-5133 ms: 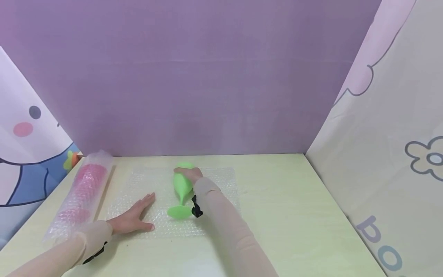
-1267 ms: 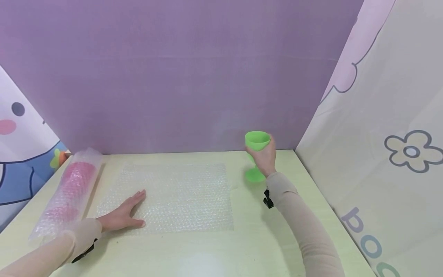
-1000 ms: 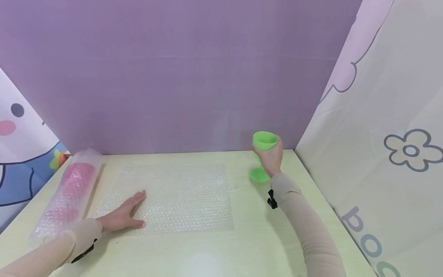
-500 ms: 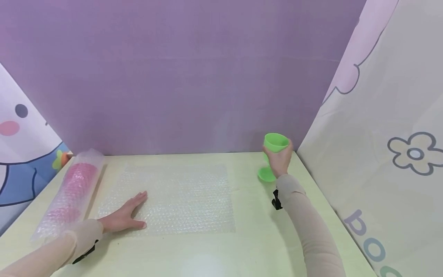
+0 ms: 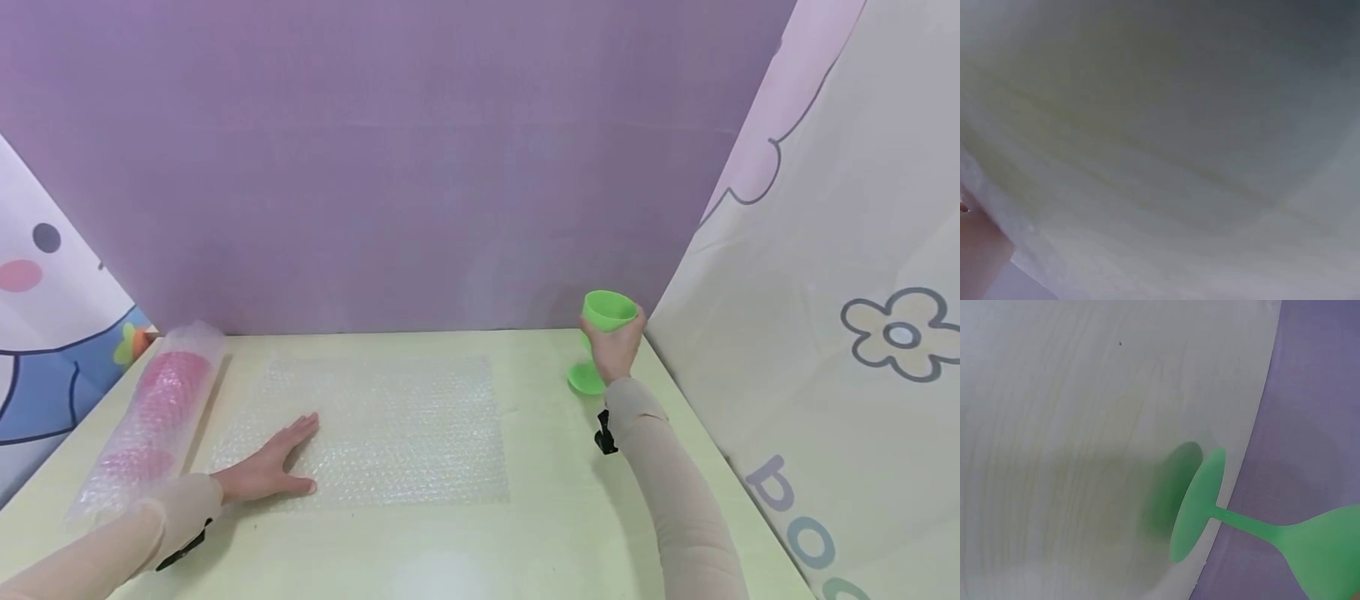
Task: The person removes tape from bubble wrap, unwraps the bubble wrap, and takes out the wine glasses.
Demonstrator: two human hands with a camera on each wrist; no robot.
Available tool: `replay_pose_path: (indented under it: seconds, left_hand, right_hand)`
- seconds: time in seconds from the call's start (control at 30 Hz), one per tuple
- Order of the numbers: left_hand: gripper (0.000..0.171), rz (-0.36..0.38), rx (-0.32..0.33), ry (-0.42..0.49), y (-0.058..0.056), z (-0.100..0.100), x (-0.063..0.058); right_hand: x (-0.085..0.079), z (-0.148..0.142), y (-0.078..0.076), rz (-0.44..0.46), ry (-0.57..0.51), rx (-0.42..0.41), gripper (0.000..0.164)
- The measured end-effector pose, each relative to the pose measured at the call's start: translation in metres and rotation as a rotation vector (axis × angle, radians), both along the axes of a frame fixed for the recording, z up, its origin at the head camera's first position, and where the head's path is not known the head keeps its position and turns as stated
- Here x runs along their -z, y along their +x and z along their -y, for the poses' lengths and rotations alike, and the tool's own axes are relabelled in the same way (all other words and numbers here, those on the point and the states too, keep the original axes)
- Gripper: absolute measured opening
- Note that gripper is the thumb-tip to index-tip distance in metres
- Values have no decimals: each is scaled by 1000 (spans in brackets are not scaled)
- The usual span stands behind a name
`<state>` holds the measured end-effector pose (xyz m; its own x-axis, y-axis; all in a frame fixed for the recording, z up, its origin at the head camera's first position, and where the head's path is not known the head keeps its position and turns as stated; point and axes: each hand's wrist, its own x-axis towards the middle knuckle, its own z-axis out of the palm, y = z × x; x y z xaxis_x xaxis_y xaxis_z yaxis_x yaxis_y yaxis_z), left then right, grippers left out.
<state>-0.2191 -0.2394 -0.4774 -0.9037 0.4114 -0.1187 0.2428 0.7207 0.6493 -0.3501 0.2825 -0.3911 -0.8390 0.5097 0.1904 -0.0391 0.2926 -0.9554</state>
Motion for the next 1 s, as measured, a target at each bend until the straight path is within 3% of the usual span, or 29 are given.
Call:
replay_pose_path:
  seconds: [0.3, 0.6, 0.87, 1.0]
  left_hand:
    - [101, 10, -3, -5, 0, -2, -3]
    - [102, -13, -1, 2, -2, 1, 4]
    - [102, -19, -8, -3, -4, 3, 12]
    - [102, -27, -5, -9, -4, 3, 10]
  right_hand:
    - [0, -7, -3, -25, 0, -10, 98]
    - [8, -11, -6, -24, -56, 14, 97]
    - [11, -12, -8, -43, -42, 27, 98]
    - [12, -14, -8, -39, -55, 26, 98]
